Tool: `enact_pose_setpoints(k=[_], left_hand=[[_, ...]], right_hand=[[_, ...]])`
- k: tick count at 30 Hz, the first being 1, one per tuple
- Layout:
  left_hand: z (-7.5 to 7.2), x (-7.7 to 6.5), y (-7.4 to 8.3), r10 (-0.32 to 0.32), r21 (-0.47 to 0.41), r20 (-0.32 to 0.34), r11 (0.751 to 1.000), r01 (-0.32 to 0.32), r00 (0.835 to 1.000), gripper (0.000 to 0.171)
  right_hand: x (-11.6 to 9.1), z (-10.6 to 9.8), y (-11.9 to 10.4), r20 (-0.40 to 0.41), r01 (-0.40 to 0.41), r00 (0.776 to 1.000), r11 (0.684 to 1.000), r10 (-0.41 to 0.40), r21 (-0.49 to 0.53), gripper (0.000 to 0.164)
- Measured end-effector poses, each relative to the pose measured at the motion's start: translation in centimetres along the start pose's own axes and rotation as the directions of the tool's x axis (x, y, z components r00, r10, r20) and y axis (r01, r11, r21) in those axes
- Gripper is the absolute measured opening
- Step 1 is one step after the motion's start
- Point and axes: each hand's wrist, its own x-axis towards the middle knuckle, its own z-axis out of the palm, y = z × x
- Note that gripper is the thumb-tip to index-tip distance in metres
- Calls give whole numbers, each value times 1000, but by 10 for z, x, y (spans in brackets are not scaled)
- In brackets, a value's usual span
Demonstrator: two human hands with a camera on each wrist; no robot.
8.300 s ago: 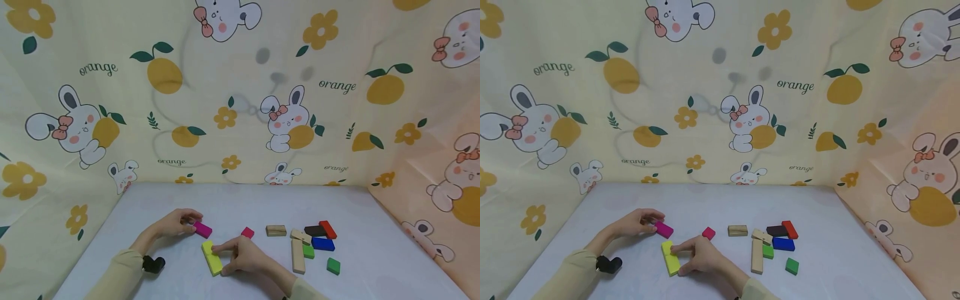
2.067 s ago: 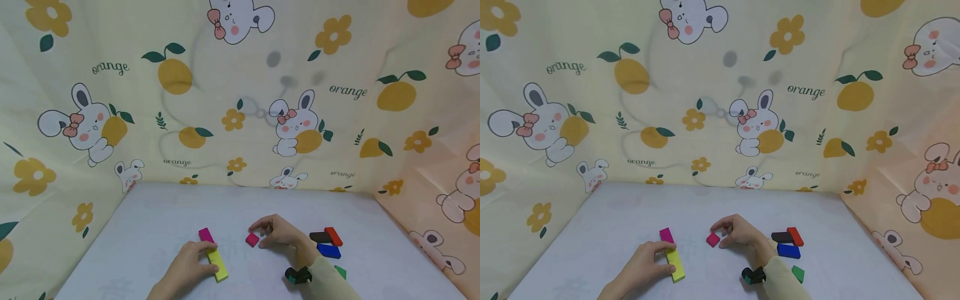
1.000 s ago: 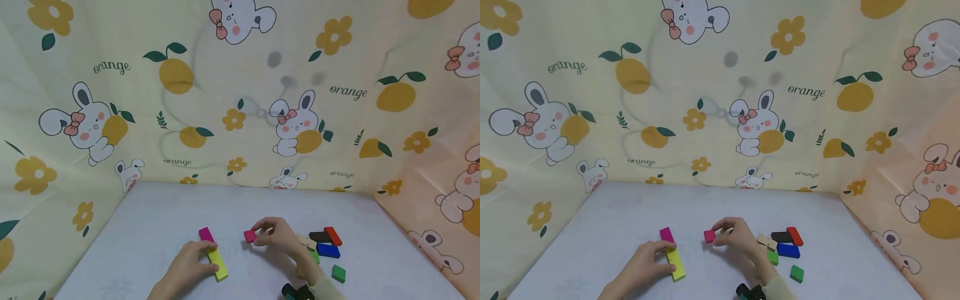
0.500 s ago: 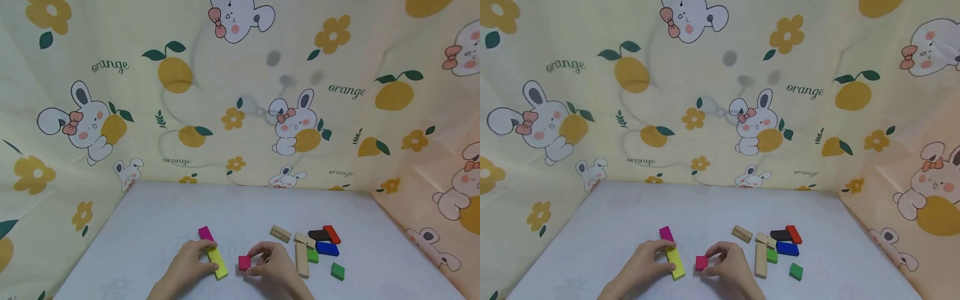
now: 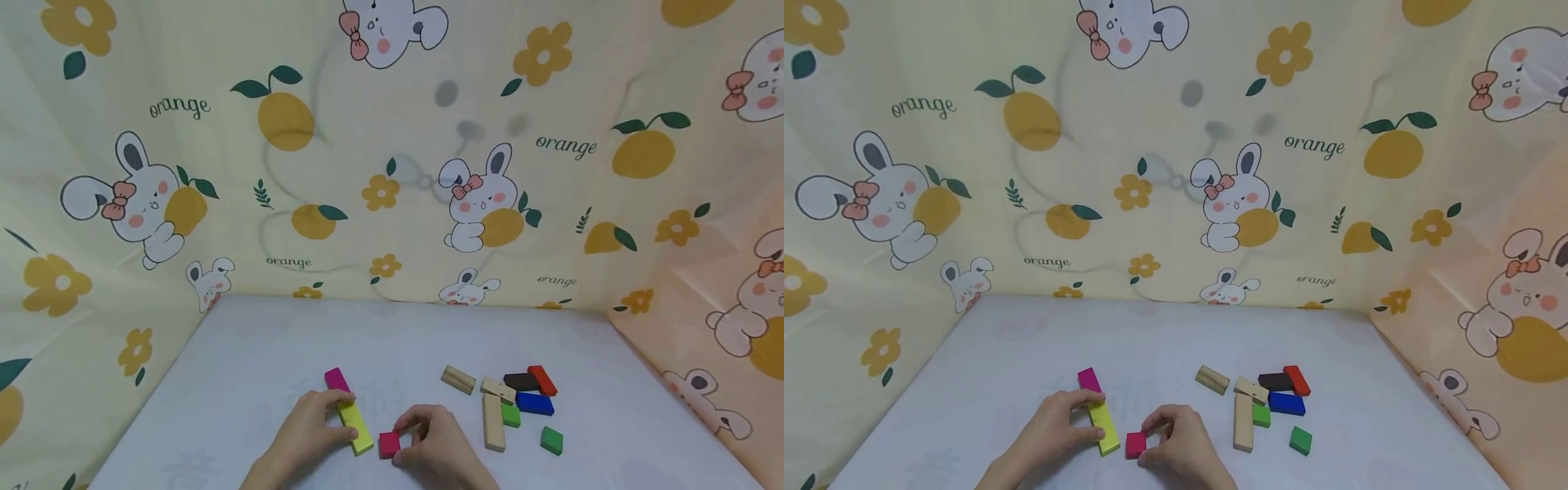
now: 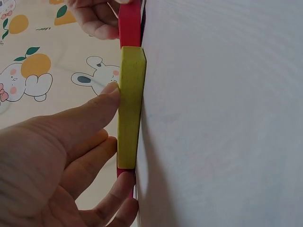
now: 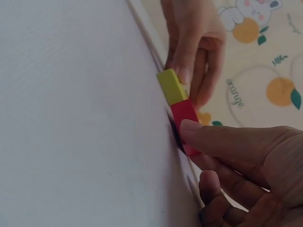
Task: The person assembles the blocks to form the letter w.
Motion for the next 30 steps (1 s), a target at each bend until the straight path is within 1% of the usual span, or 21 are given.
enact_pose_setpoints(k=[3,8,10,19,24,30], left_hand=[[0,0,-1,15,4,-6,1000,-15,1000,50],[1,-1,-1,3,0,-8,1000,-3,1000,50],[0,-1,-1,-4,-4,-6,1000,4,1000,50],[0,-1,-1,11,-5,-6,1000,-11,1000,49],[0,-2,-1,19,-6,-7,1000,-19,1000,49],[0,-2,-1,11,-8,-4,1000,-11,1000,48]], right_hand=[[1,2,0,7,-2,1000,1000,2,-14,34],[0,4,-2,51,-48,997,999,49,-24,33],[0,5,-2,59,-54,997,998,55,-30,33],[2,8,-3,74,-17,997,999,19,-32,33],[2,9,-4,72,-29,997,999,32,-37,35],[2,9,-3,78,-35,996,999,38,-36,37]])
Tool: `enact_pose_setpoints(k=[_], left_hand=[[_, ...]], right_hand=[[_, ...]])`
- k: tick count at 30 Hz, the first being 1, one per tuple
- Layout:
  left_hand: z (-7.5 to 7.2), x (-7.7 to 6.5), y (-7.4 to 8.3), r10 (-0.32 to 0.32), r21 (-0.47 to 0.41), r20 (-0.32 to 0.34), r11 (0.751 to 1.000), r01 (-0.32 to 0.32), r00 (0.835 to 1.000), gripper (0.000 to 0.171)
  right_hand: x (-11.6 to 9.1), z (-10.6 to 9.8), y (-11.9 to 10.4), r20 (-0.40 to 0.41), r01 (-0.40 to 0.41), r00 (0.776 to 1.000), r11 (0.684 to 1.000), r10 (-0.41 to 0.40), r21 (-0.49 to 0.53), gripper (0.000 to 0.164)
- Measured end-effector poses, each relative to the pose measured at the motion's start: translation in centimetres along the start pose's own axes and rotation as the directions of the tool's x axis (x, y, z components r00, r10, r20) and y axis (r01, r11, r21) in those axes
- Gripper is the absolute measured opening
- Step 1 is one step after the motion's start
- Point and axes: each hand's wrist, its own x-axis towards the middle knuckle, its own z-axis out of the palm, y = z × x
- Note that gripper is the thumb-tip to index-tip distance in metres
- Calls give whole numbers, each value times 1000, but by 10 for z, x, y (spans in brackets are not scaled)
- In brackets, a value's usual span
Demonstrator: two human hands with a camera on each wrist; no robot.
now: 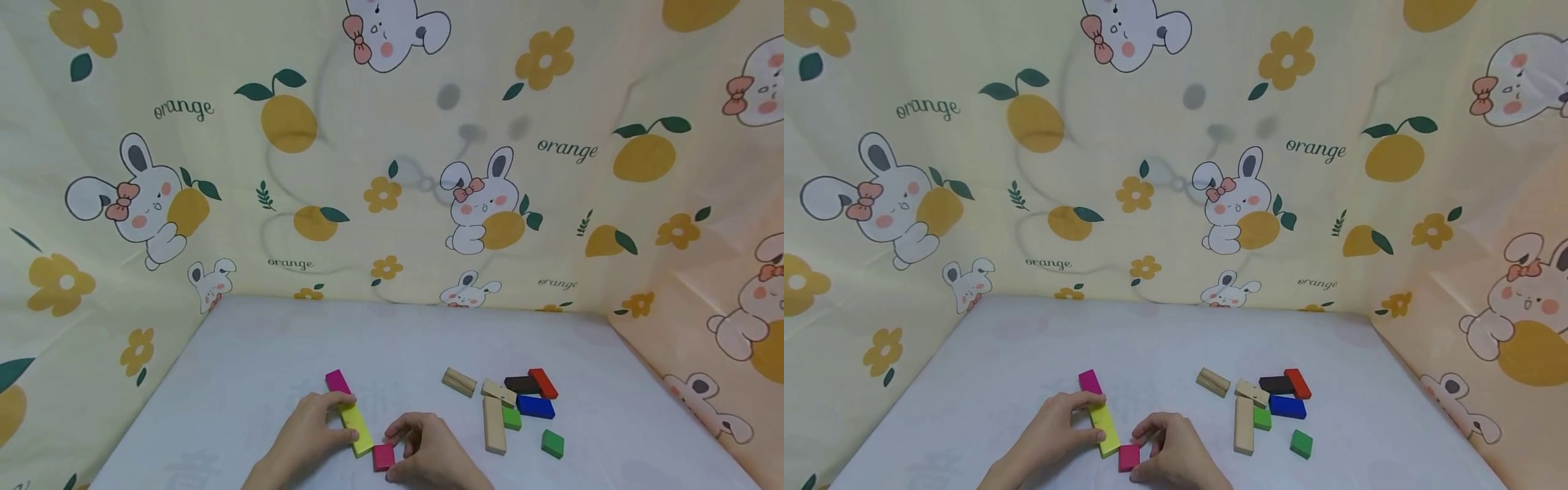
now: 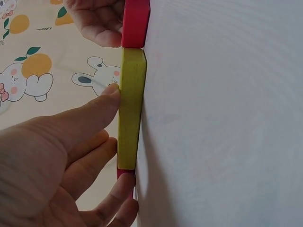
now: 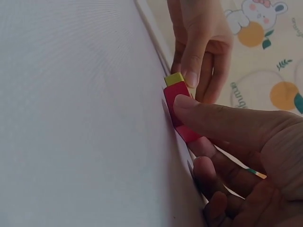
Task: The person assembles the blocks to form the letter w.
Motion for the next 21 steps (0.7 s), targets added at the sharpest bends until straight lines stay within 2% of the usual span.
enact_pose_setpoints(k=[13,21], left_hand=[[1,0,-4,-8,12,-16,1000,8,1000,48],[-1,-1,-3,13,6,-13,1000,-13,1000,48]], right_hand=[[1,2,-1,1,41,999,999,-41,-28,35],[0,2,-2,2,25,1000,998,-25,-51,38]])
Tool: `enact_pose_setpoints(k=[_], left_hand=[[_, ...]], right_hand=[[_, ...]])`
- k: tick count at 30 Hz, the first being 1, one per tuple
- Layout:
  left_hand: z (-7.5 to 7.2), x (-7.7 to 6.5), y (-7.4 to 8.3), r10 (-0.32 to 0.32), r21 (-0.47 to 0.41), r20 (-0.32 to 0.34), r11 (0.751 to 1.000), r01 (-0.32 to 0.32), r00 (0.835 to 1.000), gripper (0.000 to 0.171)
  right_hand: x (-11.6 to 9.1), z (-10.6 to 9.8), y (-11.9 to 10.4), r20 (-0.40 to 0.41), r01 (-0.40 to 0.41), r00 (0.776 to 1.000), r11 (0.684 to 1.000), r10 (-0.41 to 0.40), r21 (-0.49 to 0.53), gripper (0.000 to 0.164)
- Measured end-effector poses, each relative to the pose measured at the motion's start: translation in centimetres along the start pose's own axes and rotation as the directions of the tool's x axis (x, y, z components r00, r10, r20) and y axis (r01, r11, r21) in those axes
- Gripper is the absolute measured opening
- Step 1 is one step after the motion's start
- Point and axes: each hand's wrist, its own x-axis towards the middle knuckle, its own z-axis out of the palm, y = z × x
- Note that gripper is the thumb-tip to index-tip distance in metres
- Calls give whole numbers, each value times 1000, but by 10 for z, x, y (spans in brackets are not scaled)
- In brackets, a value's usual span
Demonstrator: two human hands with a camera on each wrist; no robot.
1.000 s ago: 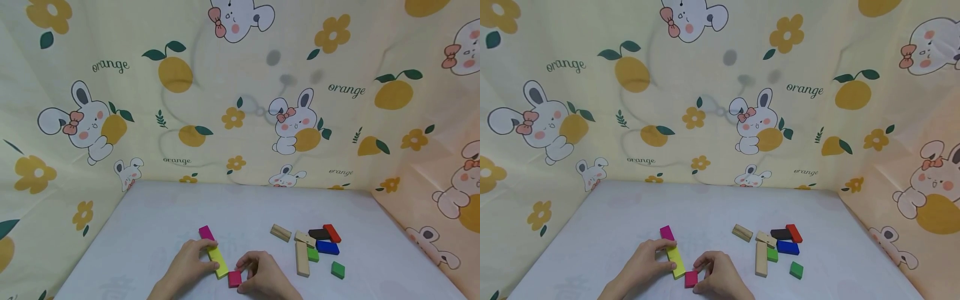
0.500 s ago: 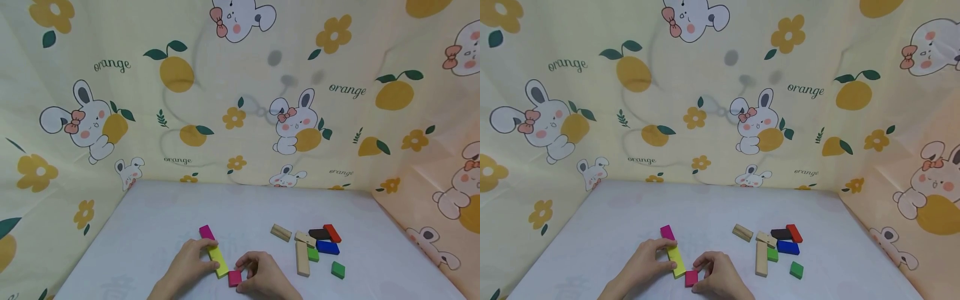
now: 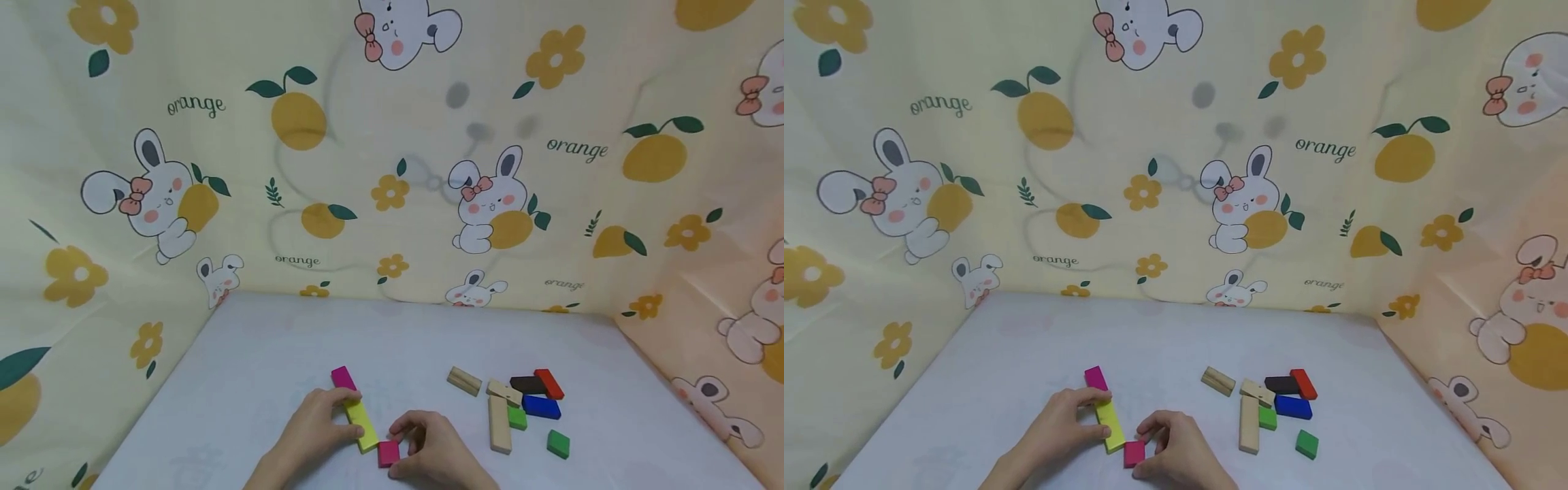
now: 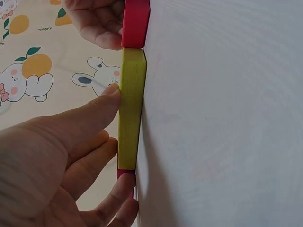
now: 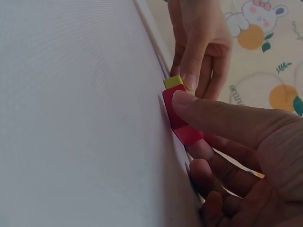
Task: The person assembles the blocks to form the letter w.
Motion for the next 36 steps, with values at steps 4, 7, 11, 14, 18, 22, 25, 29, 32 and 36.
enact_pose_setpoints(k=[4,7,11,14,18,22,25,29,32,36], left_hand=[[2,-1,0,9,14,-7,1000,-9,1000,48],[1,0,1,14,29,-17,999,-13,1000,48],[-1,1,3,17,33,-19,999,-16,1000,48],[-1,-1,3,18,31,-15,999,-18,1000,48],[-1,-2,2,34,32,-21,999,-34,999,48],[2,-3,1,27,26,-25,999,-26,999,49],[4,-3,1,16,21,-23,1000,-16,1000,49],[4,-2,0,33,27,-27,999,-32,999,49],[3,-2,0,43,28,-28,999,-42,999,49],[2,-2,0,41,24,-30,999,-40,999,49]], right_hand=[[-2,-1,0,17,-6,1000,1000,6,6,40],[-3,-3,0,22,13,1000,1000,-13,4,41],[-2,-5,-1,23,34,999,999,-34,0,41],[-2,-5,-1,28,35,999,999,-35,10,41],[-3,-8,2,35,46,998,998,-48,46,36],[-1,-16,7,-5,71,997,994,-71,85,33],[0,-22,11,-72,97,993,992,-91,85,35],[1,-29,14,-172,117,980,991,-103,71,35],[-1,-37,13,-261,120,960,990,-97,70,35],[-5,-51,12,-387,108,919,993,-79,54,32]])
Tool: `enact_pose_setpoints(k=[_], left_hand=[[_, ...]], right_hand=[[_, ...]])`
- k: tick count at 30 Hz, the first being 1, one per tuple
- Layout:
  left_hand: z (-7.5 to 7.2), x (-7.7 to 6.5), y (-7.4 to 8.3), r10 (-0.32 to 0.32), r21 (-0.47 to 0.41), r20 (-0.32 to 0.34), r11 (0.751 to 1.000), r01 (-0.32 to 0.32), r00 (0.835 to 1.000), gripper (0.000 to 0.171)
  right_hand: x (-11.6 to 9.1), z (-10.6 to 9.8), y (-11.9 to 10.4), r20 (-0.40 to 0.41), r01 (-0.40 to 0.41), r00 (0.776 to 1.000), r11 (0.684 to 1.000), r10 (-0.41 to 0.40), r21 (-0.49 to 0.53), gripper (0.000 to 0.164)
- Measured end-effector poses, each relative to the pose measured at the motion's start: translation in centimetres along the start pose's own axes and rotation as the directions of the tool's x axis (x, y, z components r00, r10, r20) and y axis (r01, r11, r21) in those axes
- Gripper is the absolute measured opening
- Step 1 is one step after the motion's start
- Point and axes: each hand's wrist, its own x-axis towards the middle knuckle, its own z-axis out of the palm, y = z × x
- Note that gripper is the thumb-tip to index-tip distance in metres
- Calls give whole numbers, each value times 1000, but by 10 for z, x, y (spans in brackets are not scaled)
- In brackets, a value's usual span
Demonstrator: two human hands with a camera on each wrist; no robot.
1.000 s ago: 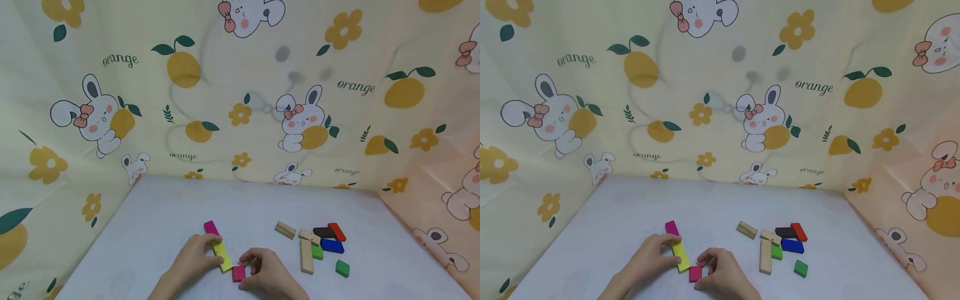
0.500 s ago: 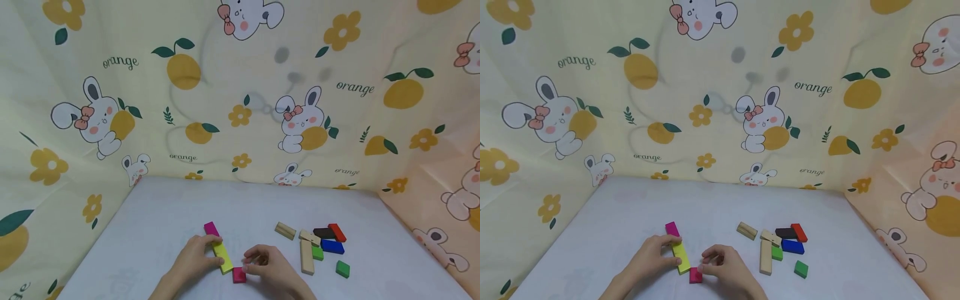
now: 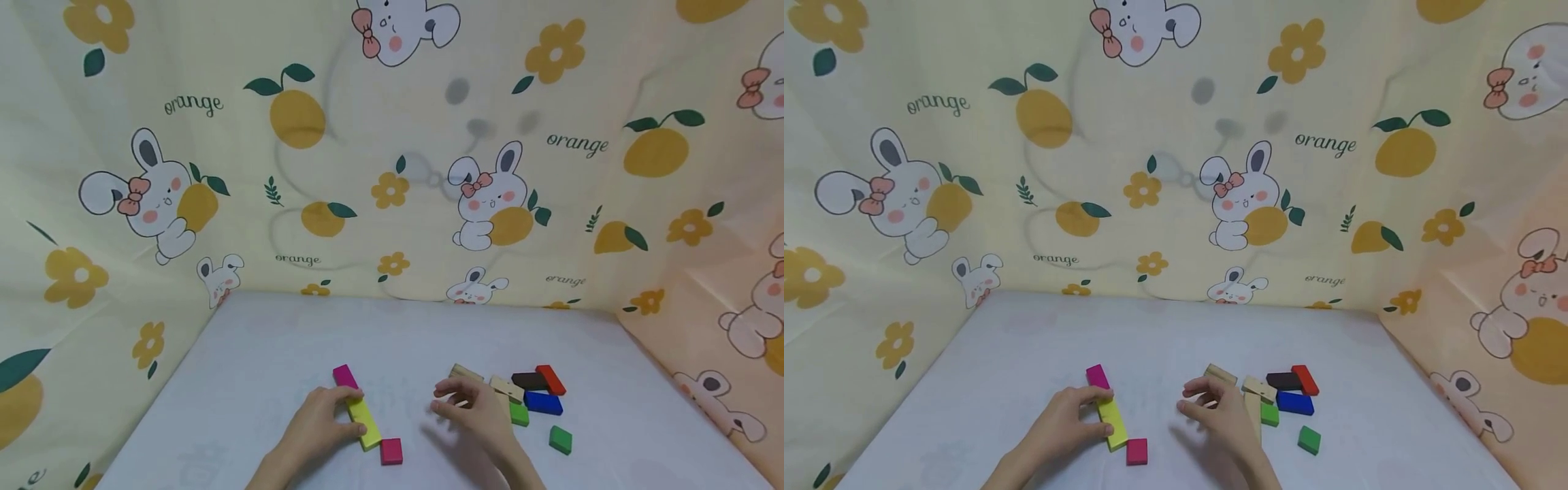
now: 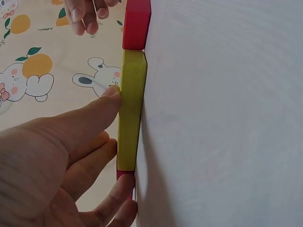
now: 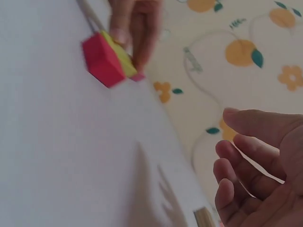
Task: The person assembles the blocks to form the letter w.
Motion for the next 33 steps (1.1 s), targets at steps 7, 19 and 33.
enact_pose_setpoints(k=[7,19,33], left_hand=[[1,0,-1,-5,-9,11,1000,5,1000,48],[-1,4,-3,-30,-18,26,999,31,999,50],[-1,2,0,-27,-39,36,999,28,999,49]], right_hand=[[5,-20,3,-69,-38,997,999,38,0,29],[47,-90,26,180,163,974,976,-136,-144,36],[100,-120,51,512,236,849,961,-132,-144,52]])
